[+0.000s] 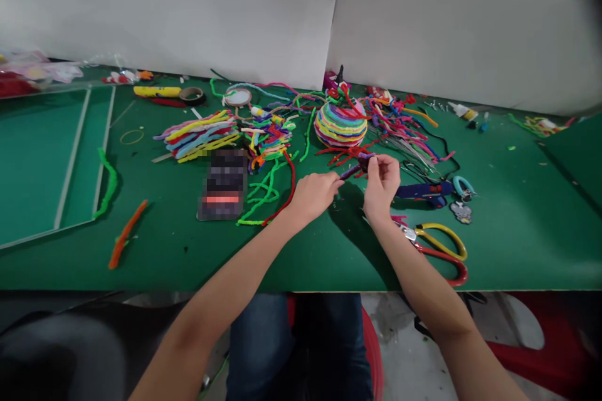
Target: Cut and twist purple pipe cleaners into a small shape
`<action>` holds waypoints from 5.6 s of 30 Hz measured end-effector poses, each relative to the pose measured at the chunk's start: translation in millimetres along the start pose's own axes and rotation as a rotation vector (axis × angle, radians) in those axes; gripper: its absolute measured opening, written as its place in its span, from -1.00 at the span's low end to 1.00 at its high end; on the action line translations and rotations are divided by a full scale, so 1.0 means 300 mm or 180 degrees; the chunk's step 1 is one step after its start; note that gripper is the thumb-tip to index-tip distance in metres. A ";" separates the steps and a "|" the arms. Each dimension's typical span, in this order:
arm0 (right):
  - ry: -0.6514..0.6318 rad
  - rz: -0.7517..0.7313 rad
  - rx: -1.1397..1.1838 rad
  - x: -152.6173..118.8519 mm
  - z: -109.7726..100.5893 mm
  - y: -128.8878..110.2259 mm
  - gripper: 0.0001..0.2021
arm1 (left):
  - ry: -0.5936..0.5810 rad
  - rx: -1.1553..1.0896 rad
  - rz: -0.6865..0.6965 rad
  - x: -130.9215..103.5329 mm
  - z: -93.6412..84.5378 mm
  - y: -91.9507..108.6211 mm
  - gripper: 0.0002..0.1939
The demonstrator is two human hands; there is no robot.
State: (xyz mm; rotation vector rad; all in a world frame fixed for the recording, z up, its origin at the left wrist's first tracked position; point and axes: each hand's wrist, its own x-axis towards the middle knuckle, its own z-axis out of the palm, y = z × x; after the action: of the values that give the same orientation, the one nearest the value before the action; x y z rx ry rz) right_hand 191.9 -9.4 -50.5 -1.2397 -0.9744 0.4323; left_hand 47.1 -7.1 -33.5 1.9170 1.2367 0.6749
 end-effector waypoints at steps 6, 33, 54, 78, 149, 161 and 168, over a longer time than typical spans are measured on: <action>-0.0007 0.0165 0.0244 0.013 -0.001 0.004 -0.70 | -0.0187 -0.1302 -0.0039 0.015 0.003 -0.004 -0.78; -0.1298 0.1248 0.0544 0.007 0.009 -0.017 -0.60 | -0.0703 -0.2579 -0.1055 0.034 -0.023 -0.013 -0.79; -0.1715 0.0395 -0.0707 0.004 0.000 -0.039 -0.59 | -0.0257 -0.0335 0.0330 0.013 -0.042 -0.024 -0.82; -0.2034 -0.0756 -0.1602 -0.049 0.000 -0.029 -0.77 | 0.0889 -0.1672 0.0144 0.025 0.005 -0.038 -0.74; -0.1225 0.1445 0.0118 -0.080 -0.113 -0.159 -0.92 | 0.0616 0.2028 0.2039 -0.046 0.031 0.006 -0.76; -0.2720 0.0275 -0.4342 -0.003 -0.726 -0.177 -0.56 | 0.0030 -0.1686 -0.0303 0.021 -0.043 -0.043 -0.86; -0.3128 0.0146 -0.5164 -0.014 -0.762 -0.133 -0.60 | -0.0075 -0.2761 -0.0790 0.029 -0.059 -0.060 -0.91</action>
State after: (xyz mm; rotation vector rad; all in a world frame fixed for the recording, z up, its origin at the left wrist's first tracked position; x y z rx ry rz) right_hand 365.7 -159.9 -17.5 -2.5675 -2.3528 0.2005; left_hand 27.8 10.9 -37.5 1.0356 0.9170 0.8650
